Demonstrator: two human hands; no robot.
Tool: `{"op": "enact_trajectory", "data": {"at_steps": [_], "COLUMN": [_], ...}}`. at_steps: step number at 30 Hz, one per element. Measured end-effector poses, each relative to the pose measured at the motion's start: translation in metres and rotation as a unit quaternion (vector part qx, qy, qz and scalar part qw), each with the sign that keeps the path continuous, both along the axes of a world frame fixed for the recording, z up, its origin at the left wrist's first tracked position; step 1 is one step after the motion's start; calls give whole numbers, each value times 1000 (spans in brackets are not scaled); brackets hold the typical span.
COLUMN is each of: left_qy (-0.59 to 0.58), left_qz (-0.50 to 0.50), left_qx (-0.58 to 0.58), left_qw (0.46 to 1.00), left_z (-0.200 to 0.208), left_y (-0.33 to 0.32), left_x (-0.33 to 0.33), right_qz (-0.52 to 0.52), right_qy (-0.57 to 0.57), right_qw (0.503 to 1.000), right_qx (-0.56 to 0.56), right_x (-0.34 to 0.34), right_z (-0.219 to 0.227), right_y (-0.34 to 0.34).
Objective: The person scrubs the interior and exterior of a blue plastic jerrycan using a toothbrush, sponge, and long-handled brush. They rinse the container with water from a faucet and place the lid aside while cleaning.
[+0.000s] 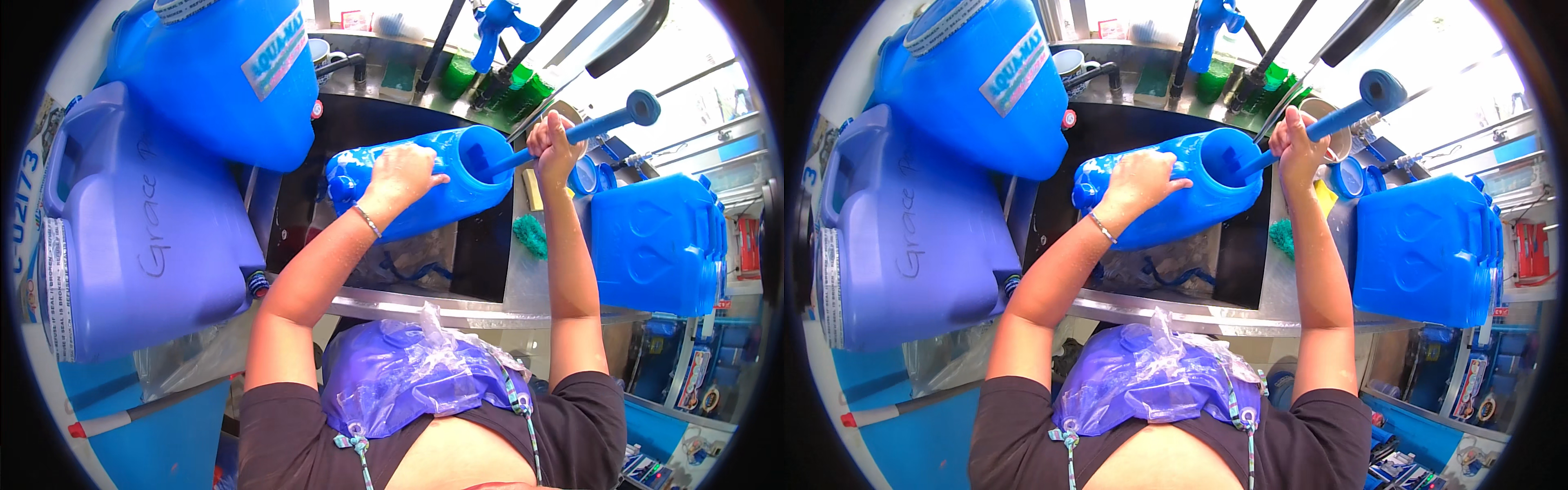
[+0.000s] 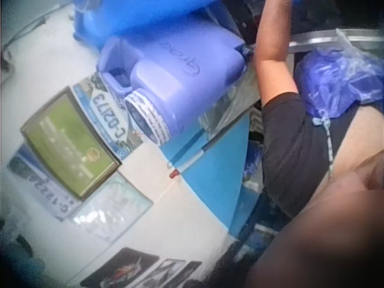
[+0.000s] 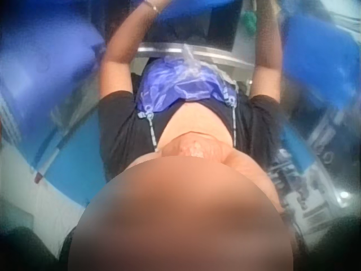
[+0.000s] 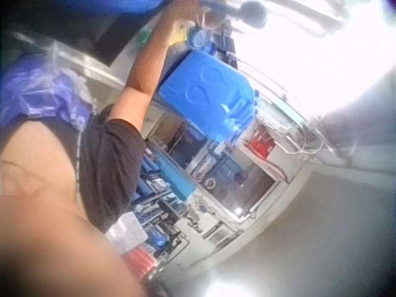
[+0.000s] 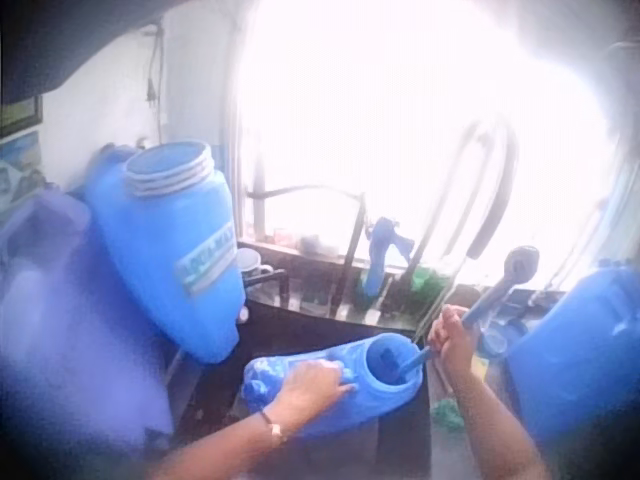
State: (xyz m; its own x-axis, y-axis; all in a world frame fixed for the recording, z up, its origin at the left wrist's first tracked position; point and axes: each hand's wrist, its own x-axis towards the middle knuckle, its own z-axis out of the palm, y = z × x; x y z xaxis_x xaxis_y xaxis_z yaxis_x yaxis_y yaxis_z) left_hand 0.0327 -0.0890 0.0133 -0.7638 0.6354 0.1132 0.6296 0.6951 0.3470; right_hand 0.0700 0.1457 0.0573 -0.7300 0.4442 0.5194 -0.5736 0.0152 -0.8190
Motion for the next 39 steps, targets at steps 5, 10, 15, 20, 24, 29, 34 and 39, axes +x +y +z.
{"op": "enact_trajectory", "data": {"at_steps": [5, 10, 15, 20, 24, 29, 34, 39], "left_qy": [22, 14, 3, 28, 21, 0, -29, -459], "left_qz": [28, -32, -39, -21, -22, 25, 20, 2], "left_qx": [36, 3, -22, -4, -2, 35, 57, 172], "left_qw": [999, 999, 999, 999, 1000, 999, 998, 872], "left_z": [-8, -2, 2, -4, -5, -6, -13, -17], "left_y": [4, 29, 41, 29, 26, 27, 46, 59], "left_x": [0, 8, 5, -8, -6, 0, 7, 8], "right_qz": [53, 77, 115, 174, 264, 37, 50, -117], "right_qy": [-39, -19, -71, -177, -218, -107, -118, -63], "right_qw": [997, 995, 979, 967, 934, 992, 986, 989], "right_qx": [-51, -63, -152, -48, 104, 58, 110, 72], "right_x": [-17, -23, 0, 1, -12, -5, 1, 7], "right_z": [6, -9, -28, 1, 35, 19, -8, 59], "right_y": [-11, -13, -5, 23, 33, 9, 13, 24]}}
